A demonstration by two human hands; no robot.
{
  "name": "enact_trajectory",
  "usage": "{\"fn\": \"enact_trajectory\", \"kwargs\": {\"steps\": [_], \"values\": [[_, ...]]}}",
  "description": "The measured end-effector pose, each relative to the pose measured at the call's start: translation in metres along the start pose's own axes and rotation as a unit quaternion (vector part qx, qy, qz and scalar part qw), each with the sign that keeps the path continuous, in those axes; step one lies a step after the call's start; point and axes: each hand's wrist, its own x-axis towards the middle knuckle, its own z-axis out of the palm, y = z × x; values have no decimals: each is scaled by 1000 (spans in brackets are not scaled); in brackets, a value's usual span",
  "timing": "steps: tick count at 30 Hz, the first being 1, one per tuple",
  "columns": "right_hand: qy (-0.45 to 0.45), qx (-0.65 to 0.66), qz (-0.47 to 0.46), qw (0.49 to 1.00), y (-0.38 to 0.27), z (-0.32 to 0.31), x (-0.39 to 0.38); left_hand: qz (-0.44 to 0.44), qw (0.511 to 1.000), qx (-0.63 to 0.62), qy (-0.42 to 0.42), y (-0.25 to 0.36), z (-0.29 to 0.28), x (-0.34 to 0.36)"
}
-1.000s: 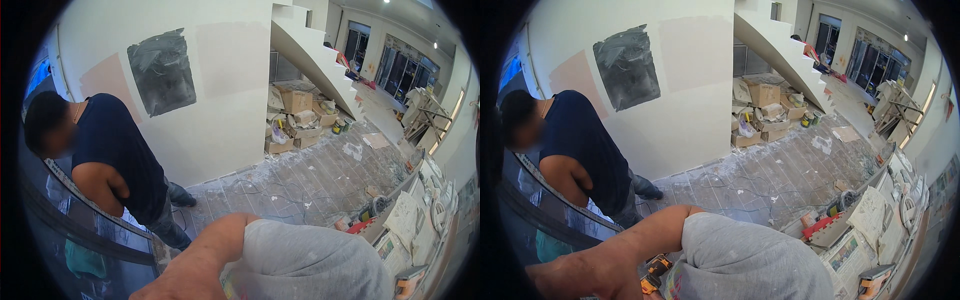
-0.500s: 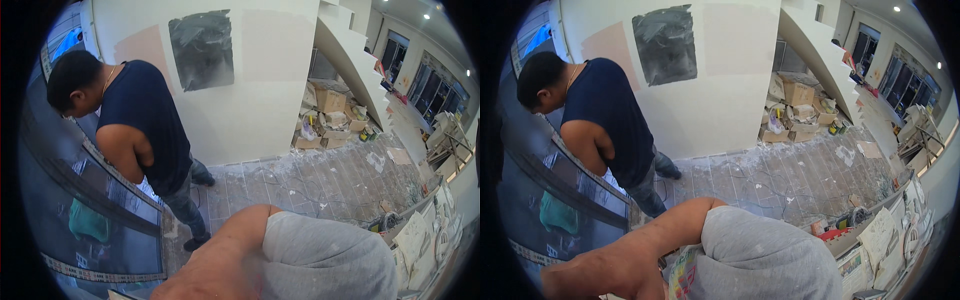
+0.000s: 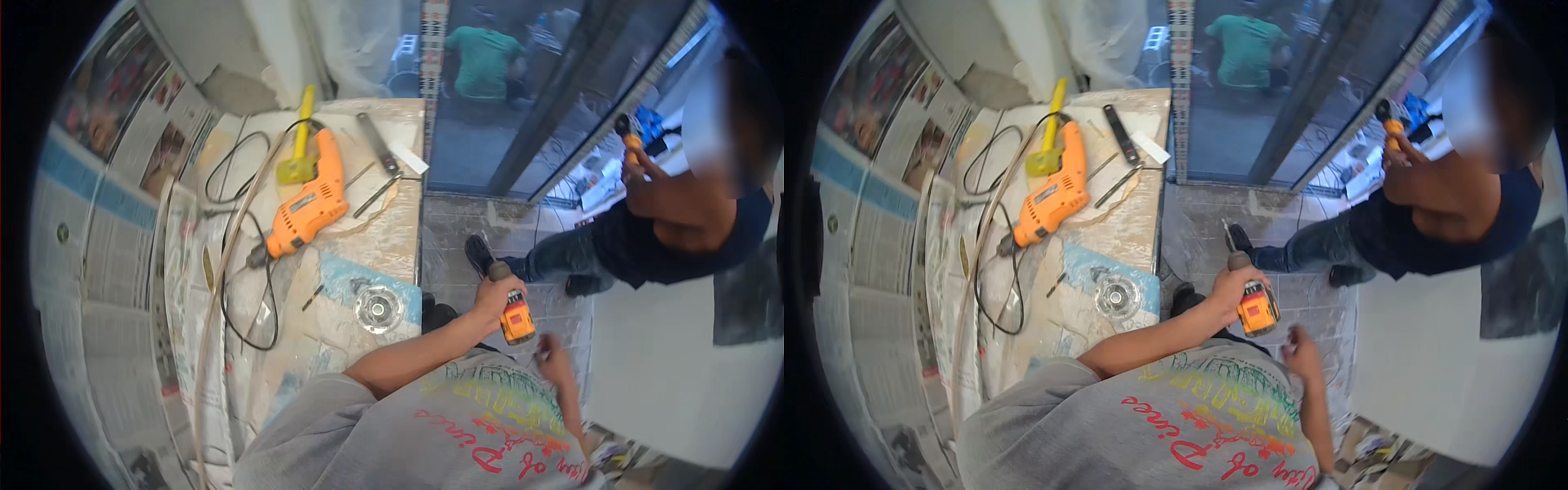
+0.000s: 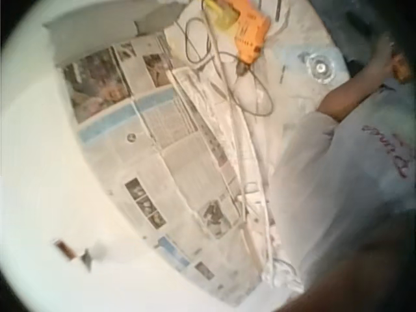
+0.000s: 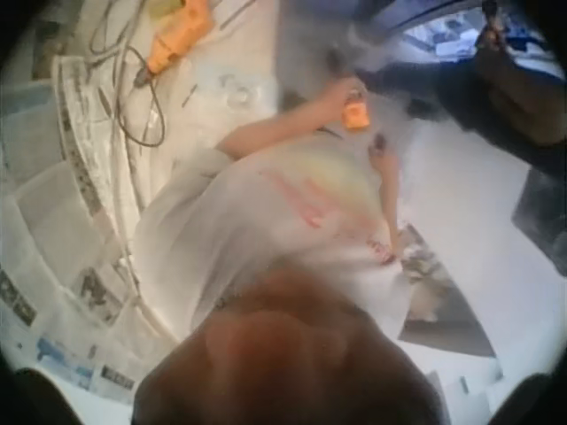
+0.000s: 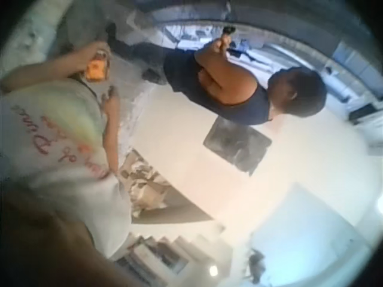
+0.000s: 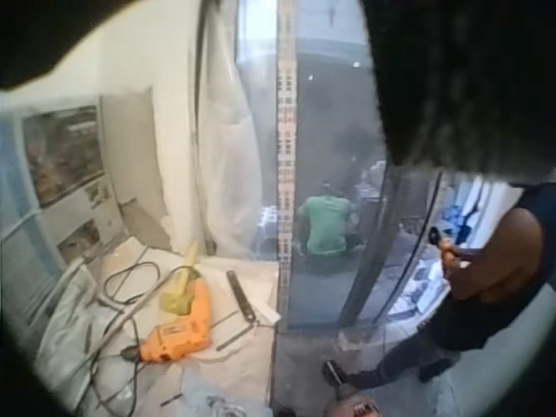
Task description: Drilling holes into a metal profile or frame using a cordless power drill.
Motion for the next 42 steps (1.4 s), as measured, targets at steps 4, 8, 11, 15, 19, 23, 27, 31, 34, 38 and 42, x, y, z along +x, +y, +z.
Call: {"fn": "enact_trajectory", "kwargs": {"steps": [4, 8, 11, 15, 19, 23, 27, 31, 34, 38, 42], "values": [[-137, 90, 119, 979, 52, 50, -15, 4, 999, 35, 10, 2, 5, -10], [-121, 27, 54, 991, -12, 27, 0, 2, 998, 58, 26, 0, 7, -7], [-137, 57, 51, 988, 5, 40, 16, -4, 995, 87, 44, 3, 17, -6], [-187, 169, 120, 960, 51, 66, 20, -3, 993, 101, 57, 6, 17, -7], [-216, 104, 96, 966, 55, 73, 21, 18, 987, 136, 88, 6, 12, -5], [-228, 122, 144, 955, 53, 73, 16, 31, 991, 100, 85, 7, 12, -5], [-233, 131, 131, 955, 54, 74, 18, 49, 986, 122, 106, 4, 9, -3], [-206, 137, 158, 956, 55, 72, 18, 16, 995, 74, 61, 7, 15, -4], [-220, 116, 185, 951, 41, 67, 22, 25, 992, 101, 69, 0, 11, 4], [-266, 89, 201, 939, 18, 58, 20, 9, 994, 99, 56, 0, -3, 9], [-314, 79, 197, 925, -3, 39, 17, 28, 993, 80, 85, 0, 4, 8]]}}
